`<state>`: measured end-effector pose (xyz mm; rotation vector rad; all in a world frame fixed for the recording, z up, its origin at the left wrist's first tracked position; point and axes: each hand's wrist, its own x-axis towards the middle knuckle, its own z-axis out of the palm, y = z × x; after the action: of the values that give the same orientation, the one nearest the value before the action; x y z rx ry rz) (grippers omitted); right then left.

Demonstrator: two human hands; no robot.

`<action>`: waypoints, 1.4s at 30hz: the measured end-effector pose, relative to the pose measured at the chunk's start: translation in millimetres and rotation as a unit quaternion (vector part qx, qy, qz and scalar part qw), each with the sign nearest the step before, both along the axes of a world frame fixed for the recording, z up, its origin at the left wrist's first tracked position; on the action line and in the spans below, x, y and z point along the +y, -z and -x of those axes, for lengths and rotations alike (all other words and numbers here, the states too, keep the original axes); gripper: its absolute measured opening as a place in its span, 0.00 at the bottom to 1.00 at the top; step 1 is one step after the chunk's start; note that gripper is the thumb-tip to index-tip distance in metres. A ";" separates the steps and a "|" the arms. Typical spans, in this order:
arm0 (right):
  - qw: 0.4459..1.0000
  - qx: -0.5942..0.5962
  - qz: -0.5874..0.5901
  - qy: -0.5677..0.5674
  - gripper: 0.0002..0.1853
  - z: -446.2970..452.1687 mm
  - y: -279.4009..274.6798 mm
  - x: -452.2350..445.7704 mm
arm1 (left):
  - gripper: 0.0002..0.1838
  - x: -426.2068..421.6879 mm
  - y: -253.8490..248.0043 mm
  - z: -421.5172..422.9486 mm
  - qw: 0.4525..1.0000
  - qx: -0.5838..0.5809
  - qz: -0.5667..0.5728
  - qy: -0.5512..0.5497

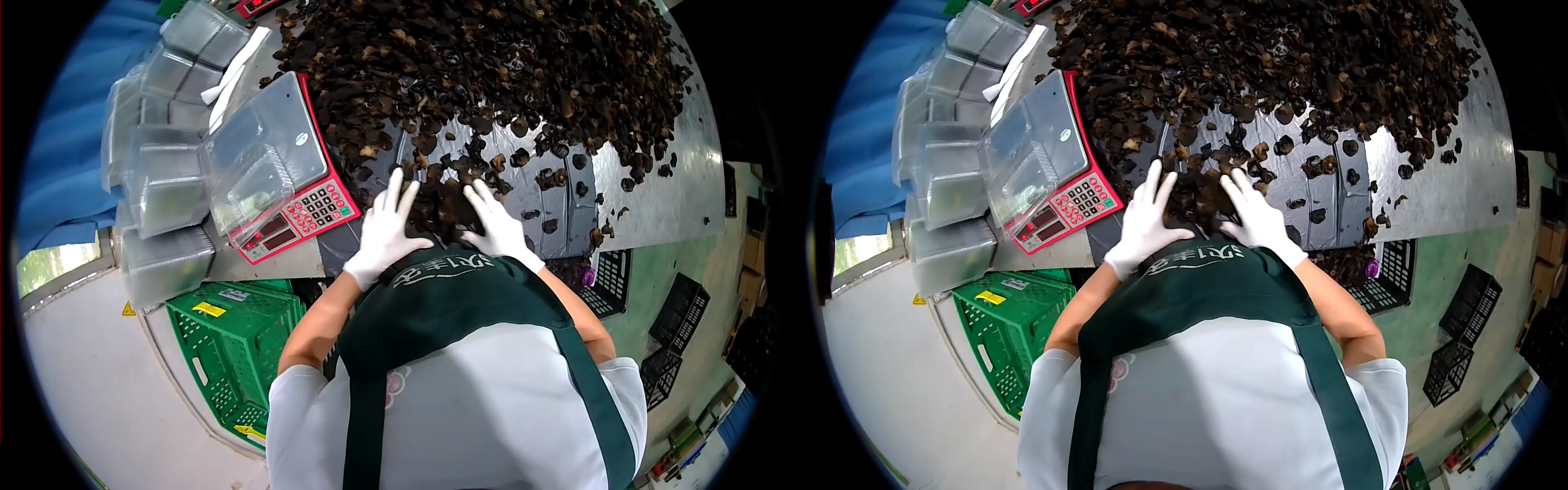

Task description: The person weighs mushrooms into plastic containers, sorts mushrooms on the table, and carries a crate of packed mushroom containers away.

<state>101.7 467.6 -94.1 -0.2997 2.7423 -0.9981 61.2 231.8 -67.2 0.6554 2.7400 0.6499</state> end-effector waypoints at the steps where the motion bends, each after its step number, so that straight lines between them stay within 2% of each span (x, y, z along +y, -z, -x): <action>1: 0.999 0.024 0.020 -0.019 0.47 6.6 -1.8 -7.5 | 0.59 8.5 1.8 3.8 1.000 0.010 0.000 0.010; 3: 0.997 0.014 0.060 -0.043 0.45 17.8 -2.3 -19.6 | 0.59 17.4 16.2 9.3 0.999 0.045 -0.006 0.011; 6: 0.992 0.014 0.126 -0.022 0.43 29.1 5.5 -30.6 | 0.55 18.8 16.3 11.4 0.995 0.069 -0.076 -0.008; 9: 0.981 -0.017 0.187 -0.042 0.42 31.0 10.6 -35.4 | 0.45 16.5 20.2 7.0 0.987 0.135 -0.078 0.034; 11: 0.973 -0.034 0.225 -0.041 0.44 28.5 8.5 -36.8 | 0.42 14.1 27.3 5.8 0.978 0.165 -0.104 0.079; 12: 0.973 -0.035 0.225 -0.042 0.44 28.1 3.8 -35.7 | 0.37 13.0 28.5 8.0 0.976 0.186 -0.063 0.093; 14: 0.957 -0.120 0.266 0.001 0.44 27.1 -6.5 -30.0 | 0.31 10.3 38.7 10.2 0.967 0.215 -0.082 0.112; 15: 0.950 -0.122 0.286 0.012 0.44 24.6 -5.5 -27.7 | 0.30 8.3 41.5 12.0 0.960 0.233 -0.077 0.134; 17: 0.958 -0.120 0.260 0.024 0.41 19.7 -10.0 -20.1 | 0.27 8.8 46.8 11.6 0.961 0.229 -0.089 0.130; 21: 0.966 -0.114 0.210 0.101 0.34 8.1 -18.7 1.0 | 0.22 12.8 38.3 17.0 0.955 0.160 -0.249 -0.013; 23: 0.982 -0.033 0.157 0.104 0.35 -1.3 -18.3 18.7 | 0.22 10.6 31.3 18.1 0.950 0.104 -0.284 -0.082; 24: 0.987 -0.028 0.106 0.114 0.36 -4.6 -27.0 24.7 | 0.22 9.2 29.1 19.2 0.943 0.101 -0.300 -0.105; 25: 0.992 -0.026 0.058 0.108 0.38 -10.2 -25.1 32.7 | 0.23 6.5 32.5 17.9 0.927 0.041 -0.339 -0.154; 27: 0.993 0.010 -0.091 0.072 0.40 -21.0 -27.0 43.6 | 0.24 4.9 30.4 21.8 0.907 0.027 -0.370 -0.198; 28: 0.987 -0.047 -0.137 0.068 0.42 -23.5 -34.7 45.0 | 0.23 5.3 24.6 22.3 0.888 -0.006 -0.394 -0.235; 29: 0.987 -0.048 -0.137 0.068 0.42 -27.6 -32.9 46.6 | 0.23 5.5 17.6 22.6 0.882 -0.005 -0.396 -0.255; 31: 0.970 -0.090 -0.216 0.073 0.41 -36.2 -25.0 50.0 | 0.23 0.5 3.5 28.9 0.897 0.048 -0.368 -0.240; 33: 0.972 -0.100 -0.195 0.080 0.40 -40.0 -13.4 51.1 | 0.24 -7.1 -18.1 36.2 0.894 0.086 -0.368 -0.241; 35: 0.992 -0.047 -0.090 0.072 0.38 -47.2 13.7 54.6 | 0.24 -21.6 -37.8 42.7 0.874 0.124 -0.389 -0.264; 37: 0.996 0.001 -0.062 0.068 0.37 -40.5 18.2 47.2 | 0.23 -46.1 -56.5 51.1 0.850 0.191 -0.404 -0.280; 39: 0.987 -0.053 0.054 0.141 0.39 -24.4 15.1 32.0 | 0.24 -78.5 -73.6 60.7 0.838 0.258 -0.362 -0.316; 42: 0.986 -0.059 0.055 0.148 0.46 2.6 11.7 7.2 | 0.23 -123.6 -84.1 74.7 0.820 0.317 -0.326 -0.348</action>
<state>99.1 474.8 -105.8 0.1538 2.6785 -1.1982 -13.5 108.2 16.9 -0.1308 3.3479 1.8960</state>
